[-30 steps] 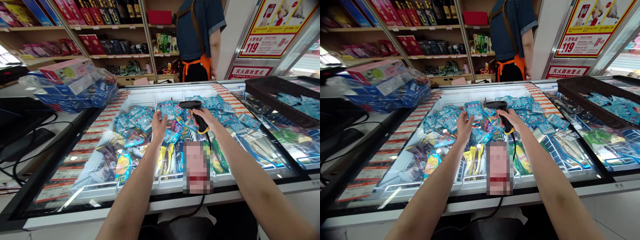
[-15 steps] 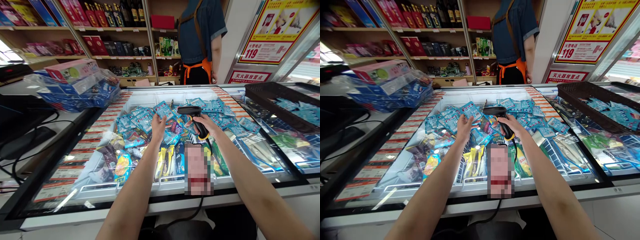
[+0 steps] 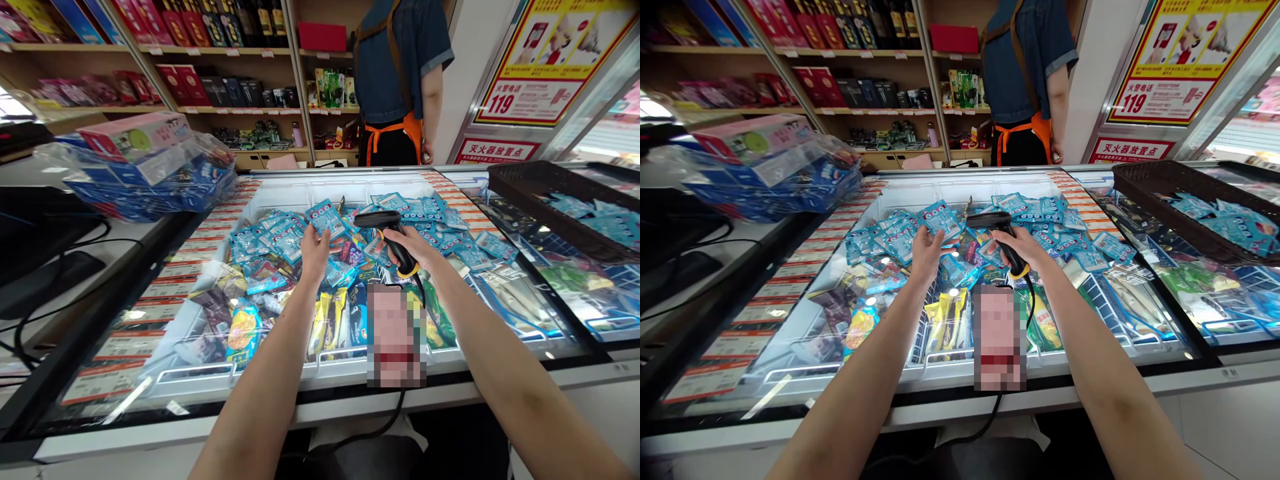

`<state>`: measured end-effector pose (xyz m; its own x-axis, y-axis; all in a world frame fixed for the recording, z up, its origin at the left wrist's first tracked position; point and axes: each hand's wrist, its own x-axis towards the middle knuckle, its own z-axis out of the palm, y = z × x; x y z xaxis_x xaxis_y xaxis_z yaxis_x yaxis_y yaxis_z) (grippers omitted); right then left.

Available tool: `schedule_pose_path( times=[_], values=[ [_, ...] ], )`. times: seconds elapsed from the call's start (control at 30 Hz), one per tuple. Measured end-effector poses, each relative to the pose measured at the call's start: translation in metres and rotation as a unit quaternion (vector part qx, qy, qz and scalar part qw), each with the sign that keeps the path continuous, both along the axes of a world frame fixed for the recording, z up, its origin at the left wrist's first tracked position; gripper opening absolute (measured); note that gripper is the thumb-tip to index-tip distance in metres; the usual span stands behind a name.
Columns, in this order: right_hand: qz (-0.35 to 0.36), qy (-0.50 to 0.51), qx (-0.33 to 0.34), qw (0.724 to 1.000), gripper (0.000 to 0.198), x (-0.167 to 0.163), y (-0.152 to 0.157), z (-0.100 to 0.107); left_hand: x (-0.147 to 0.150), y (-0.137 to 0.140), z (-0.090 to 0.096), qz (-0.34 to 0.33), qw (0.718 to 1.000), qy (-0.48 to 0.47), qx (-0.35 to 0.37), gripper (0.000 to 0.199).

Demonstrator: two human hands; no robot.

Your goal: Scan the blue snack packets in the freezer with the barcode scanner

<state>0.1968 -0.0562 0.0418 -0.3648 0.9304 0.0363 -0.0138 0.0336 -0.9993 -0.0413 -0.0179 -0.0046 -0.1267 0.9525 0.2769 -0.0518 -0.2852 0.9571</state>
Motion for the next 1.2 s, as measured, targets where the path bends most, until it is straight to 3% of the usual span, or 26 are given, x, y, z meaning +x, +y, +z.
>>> schedule_pose_path(
  times=[1.2],
  values=[
    [0.008, -0.013, 0.034, 0.999, 0.033, 0.0047, -0.0021, 0.0051, 0.0018, 0.0004, 0.0005, 0.011, 0.999, 0.035, -0.01, 0.031]
  ],
)
